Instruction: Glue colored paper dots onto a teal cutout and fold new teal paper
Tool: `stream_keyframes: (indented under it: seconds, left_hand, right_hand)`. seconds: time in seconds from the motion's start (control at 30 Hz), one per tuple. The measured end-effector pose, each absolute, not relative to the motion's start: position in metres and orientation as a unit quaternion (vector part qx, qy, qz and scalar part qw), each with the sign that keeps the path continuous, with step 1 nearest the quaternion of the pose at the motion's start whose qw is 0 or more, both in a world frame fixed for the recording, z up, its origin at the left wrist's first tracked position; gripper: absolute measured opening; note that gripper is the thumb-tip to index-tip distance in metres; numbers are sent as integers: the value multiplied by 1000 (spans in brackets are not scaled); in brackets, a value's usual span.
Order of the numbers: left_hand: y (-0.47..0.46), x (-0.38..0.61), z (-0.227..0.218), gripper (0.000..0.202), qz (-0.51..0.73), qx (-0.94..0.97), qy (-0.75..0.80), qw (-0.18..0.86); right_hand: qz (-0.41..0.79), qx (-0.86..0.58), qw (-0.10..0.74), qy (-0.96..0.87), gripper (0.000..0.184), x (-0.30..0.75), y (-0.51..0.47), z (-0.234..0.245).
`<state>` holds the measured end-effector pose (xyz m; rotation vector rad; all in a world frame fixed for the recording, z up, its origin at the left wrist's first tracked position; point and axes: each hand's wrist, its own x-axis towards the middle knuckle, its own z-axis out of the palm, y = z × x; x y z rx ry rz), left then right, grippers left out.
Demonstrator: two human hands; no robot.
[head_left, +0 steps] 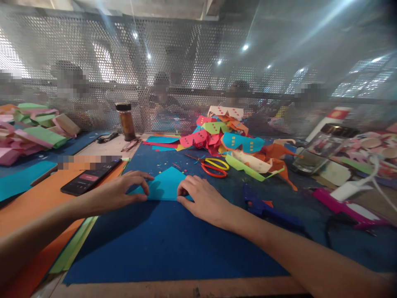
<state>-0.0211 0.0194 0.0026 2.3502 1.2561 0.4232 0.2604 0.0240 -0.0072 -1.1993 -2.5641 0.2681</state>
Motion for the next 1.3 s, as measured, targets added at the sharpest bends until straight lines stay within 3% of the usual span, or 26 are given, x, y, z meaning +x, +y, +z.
stream_keyframes:
  seconds: [0.6, 0.87, 1.07, 1.3]
  left_hand:
    - [14, 4, -20, 27, 187, 835, 500, 135]
    - [15, 4, -23, 8, 219, 845, 468, 140]
    - [12, 6, -25, 29, 227, 896, 370, 99]
    - [4, 9, -21, 37, 207, 916, 340, 51]
  right_hand:
    - [88, -420, 150, -891, 10, 260, 23, -8]
    - [92, -420, 151, -890, 10, 260, 22, -8]
    - [88, -421, 148, -891, 10, 260, 22, -6]
    - [88, -419, 153, -891, 10, 260, 22, -7]
